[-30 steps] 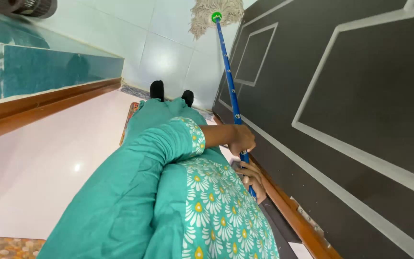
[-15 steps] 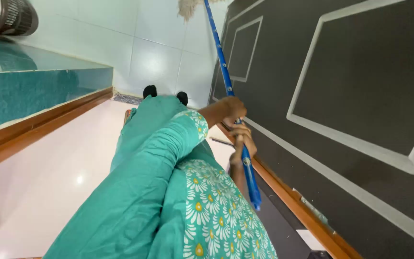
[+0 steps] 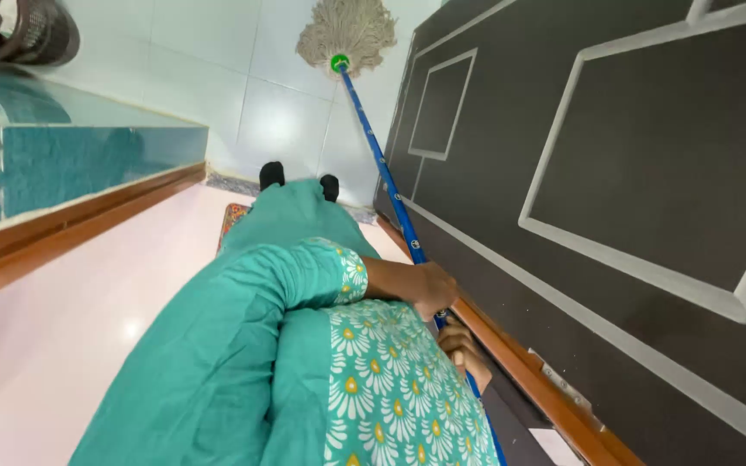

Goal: The person mops a tiled floor using a string mop, moving the mop head across the surface in a hallway and a bathroom doorway.

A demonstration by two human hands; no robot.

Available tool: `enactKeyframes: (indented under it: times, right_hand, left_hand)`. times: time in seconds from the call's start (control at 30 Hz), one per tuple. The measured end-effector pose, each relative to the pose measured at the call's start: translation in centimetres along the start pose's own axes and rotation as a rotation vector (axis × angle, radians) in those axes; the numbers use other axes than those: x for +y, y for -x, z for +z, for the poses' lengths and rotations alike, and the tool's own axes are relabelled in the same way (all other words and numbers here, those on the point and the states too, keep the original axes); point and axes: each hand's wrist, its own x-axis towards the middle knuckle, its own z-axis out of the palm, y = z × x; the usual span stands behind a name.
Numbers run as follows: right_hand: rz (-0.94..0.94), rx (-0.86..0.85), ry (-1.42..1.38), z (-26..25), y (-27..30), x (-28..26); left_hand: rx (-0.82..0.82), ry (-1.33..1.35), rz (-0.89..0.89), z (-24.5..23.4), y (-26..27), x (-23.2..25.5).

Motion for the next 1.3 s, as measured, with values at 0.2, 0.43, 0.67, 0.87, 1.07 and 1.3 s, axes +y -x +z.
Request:
enactKeyframes:
  times: [0.2,0.43,0.67,0.87,1.07,1.3]
  right_hand:
    - [-0.039,-0.012,-0.028,0.4,-1.5,4.2]
    - [-0.016,-0.082,0.043,2.2,-3.5,9.0]
    - [0.055,-0.234,0.179,6.9,-4.9,15.1]
    - [0.014,-0.178,0.028,6.2,-8.6,7.5]
    - [0.007,-0.119,-0.116,4.5,-8.6,2.6]
    - [-0.155,-0.095,-0.181,5.5,-11.8,8.8]
  left_hand:
    - [-0.04,0.048,-0.019,1.5,-1.1,-3.1]
    - [0.094,-0.079,-0.149,2.9,-2.9,-10.2]
    - [0.621,-0.395,-0.327,5.3,1.1,-22.9]
    - [0.566,-0.377,-0.269,-0.9,2.3,-18.1]
    - [0.21,-0.02,-0.331,-7.0,3.6,-6.6]
    - [0.644,0.107,-0.317,-7.5,6.0,-10.8]
